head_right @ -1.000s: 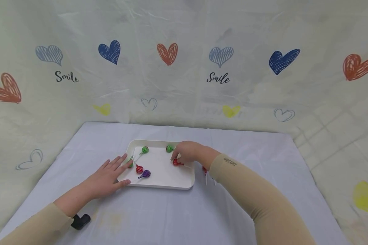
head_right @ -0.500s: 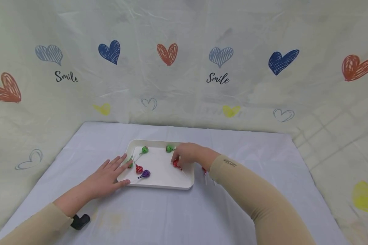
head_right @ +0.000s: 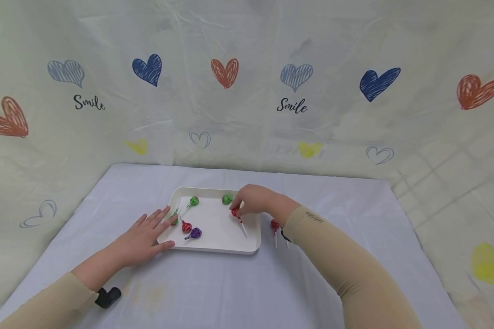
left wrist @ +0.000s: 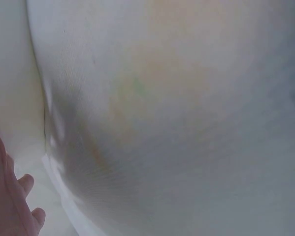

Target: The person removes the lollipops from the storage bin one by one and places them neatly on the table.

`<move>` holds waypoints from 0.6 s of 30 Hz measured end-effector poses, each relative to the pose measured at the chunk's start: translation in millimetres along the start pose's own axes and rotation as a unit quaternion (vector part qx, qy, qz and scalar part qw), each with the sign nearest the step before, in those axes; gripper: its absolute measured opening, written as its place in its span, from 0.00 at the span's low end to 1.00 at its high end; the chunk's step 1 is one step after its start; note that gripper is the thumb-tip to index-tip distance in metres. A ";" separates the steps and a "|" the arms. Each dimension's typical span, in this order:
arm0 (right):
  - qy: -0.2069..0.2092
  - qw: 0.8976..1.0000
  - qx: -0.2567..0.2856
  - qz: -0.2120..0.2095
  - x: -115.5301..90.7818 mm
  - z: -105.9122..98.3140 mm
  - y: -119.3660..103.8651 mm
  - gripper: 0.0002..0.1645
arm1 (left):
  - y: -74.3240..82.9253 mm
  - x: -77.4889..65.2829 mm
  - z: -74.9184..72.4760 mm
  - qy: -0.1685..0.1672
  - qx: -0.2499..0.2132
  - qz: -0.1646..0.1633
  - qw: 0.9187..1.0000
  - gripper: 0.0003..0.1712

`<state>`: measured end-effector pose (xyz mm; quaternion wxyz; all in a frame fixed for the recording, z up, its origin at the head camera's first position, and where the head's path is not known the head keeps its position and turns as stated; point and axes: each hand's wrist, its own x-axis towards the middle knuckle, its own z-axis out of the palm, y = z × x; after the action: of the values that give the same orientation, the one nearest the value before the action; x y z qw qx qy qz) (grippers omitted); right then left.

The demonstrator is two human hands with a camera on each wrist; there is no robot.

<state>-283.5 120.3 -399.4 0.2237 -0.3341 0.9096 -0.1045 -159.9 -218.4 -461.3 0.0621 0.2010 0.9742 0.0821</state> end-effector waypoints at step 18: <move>0.057 0.998 0.024 0.015 -36.6 -6.1 29.8 0.18 | -2.8 0.2 3.5 0.004 -0.001 0.001 1.000 0.48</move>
<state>-278.3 166.9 -391.9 0.1807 -0.3086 0.9230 -0.1423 -160.6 -220.3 -465.3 0.0585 0.2015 0.9741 0.0840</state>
